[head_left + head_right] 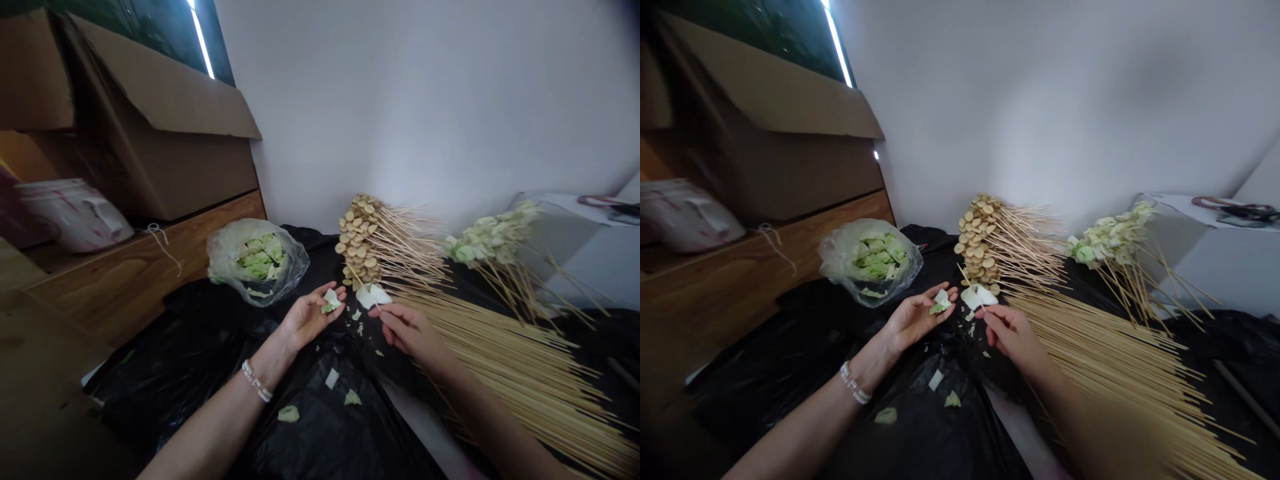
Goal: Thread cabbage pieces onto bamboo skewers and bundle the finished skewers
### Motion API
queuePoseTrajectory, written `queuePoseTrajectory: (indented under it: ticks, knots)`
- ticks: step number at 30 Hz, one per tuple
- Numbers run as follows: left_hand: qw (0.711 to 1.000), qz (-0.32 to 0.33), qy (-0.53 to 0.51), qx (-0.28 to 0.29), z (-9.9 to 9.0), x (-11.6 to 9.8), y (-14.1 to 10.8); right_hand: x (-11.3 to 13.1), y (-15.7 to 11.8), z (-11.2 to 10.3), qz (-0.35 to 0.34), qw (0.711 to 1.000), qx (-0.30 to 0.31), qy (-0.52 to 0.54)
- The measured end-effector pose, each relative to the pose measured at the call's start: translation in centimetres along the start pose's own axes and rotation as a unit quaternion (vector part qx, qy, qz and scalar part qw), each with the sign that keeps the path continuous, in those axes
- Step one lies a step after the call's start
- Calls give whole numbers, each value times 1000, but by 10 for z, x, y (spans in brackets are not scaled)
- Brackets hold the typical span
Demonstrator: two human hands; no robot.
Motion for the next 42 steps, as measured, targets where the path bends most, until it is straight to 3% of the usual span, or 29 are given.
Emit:
queuePoseTrajectory:
  ticks: [7,16,23,28,36,42]
  knots:
    - [998,57,14,-34,-7,-12,2,5,-7,14,36,994,87,59]
    - [991,113,49,-58,-13,-22,3,-12,-10,35,50,988,148,9]
    - [981,133,84,-114,-22,-22,3,-13,-11,36,53,988,143,18]
    - [982,135,77,-108,-18,-22,2,-14,-10,34,53,990,132,17]
    - [976,130,51,-165,-33,-22,3,-16,-11,37,45,991,128,1]
    - [971,154,58,-173,-33,-25,2,-15,-11,38,43,990,132,3]
Point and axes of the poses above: each hand's wrist, its own y-axis towards the middle knuckle, its own z-axis out of the palm, x = y × z, the point moved 7 cm from there along y, towards the middle knuckle, and after that the axes turned 7 degrees about -z, right-handed, at the moved point
